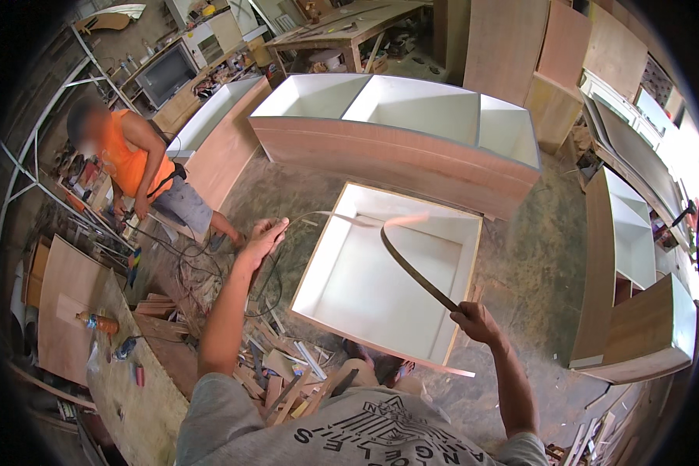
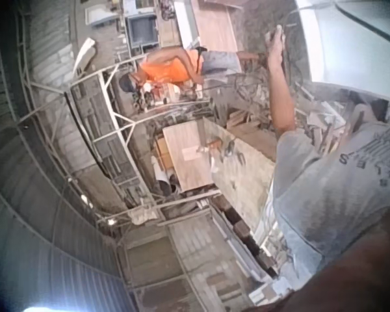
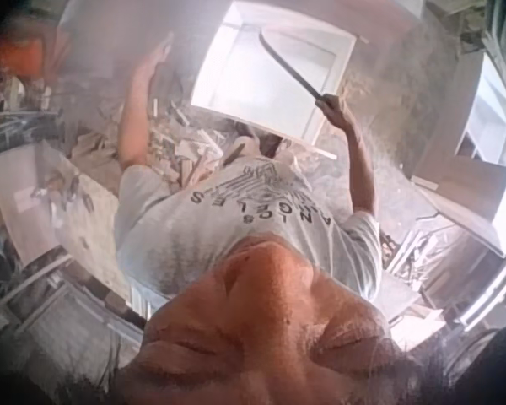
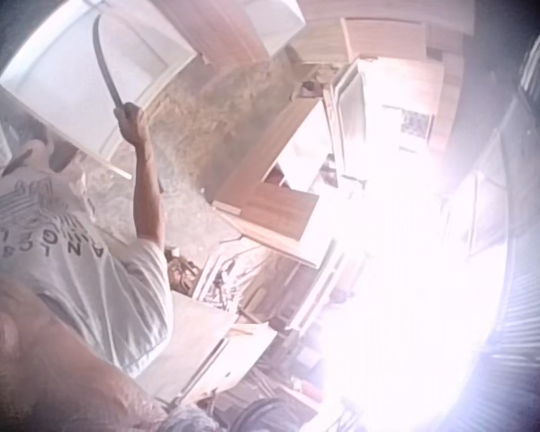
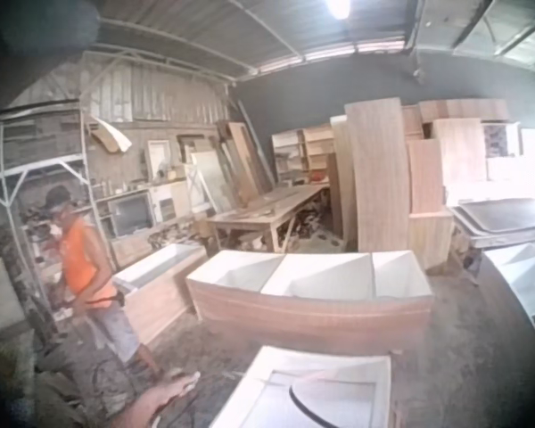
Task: The person uses a power sander to smooth the edges of a white cabinet door, then applies wooden trim strips to the door's edges. The person handles the door and trim pieces, aligning them carefully.
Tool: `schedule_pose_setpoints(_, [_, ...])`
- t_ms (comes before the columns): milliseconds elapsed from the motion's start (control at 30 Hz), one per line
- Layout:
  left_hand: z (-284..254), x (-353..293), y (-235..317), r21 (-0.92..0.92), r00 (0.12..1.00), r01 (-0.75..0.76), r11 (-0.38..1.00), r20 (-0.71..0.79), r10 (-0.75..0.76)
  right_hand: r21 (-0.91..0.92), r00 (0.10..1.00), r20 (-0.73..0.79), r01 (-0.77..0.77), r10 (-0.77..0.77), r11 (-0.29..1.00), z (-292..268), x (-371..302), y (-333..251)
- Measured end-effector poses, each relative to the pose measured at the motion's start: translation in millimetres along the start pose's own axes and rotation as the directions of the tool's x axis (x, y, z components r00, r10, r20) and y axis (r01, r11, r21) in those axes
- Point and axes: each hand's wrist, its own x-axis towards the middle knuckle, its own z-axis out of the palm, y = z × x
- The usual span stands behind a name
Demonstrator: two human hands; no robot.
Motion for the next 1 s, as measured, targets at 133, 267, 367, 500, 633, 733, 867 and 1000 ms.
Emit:
schedule_pose_setpoints(133, [91.0, -57.1, -8.2, 0.4, 0.721, -0.632, 0.663, -0.011, 0.693, 0.248, 0.981, 0.115, -0.182, 0.157, 0.951, 35.7, -15.0, 18.6])
schedule_pose_setpoints(267, [162.7, -115.0, 7.0, 0.491, 0.829, -0.552, 0.674, 0.235, 0.507, 0.407, 0.984, 0.178, -0.078, 0.004, 0.91, 56.5, 9.9, 28.7])
schedule_pose_setpoints(367, [189.8, -138.1, 11.0, 0.444, 0.759, -0.637, 0.63, 0.215, 0.615, 0.812, 0.993, -0.08, 0.118, -0.092, 0.571, 48.8, 40.6, -24.7])
schedule_pose_setpoints(500, [216.5, -152.8, 7.4, 0.435, 0.68, -0.718, 0.543, 0.276, 0.679, 0.891, 0.923, -0.357, 0.29, 0.144, 0.349, -12.1, 87.9, -77.5])
schedule_pose_setpoints(633, [206.4, -148.1, -12.2, 0.417, 0.574, -0.806, 0.42, 0.381, 0.725, 0.784, 0.766, -0.609, 0.541, 0.207, 0.304, -68.3, 69.0, -105.1])
schedule_pose_setpoints(733, [205.1, -143.6, -37.0, 0.332, 0.577, -0.815, 0.474, 0.402, 0.711, 0.718, 0.749, -0.658, 0.592, 0.078, 0.366, -81.2, 33.9, -117.1])
schedule_pose_setpoints(867, [209.5, -126.3, -47.9, 0.268, 0.563, -0.825, 0.497, 0.467, 0.682, 0.734, 0.732, -0.645, 0.517, 0.217, 0.44, -76.2, 11.1, -127.5])
schedule_pose_setpoints(1000, [213.3, -110.3, -56.9, 0.174, 0.417, -0.907, 0.383, 0.493, 0.764, 0.644, 0.577, -0.764, 0.706, 0.288, 0.294, -64.1, -32.3, -165.3])
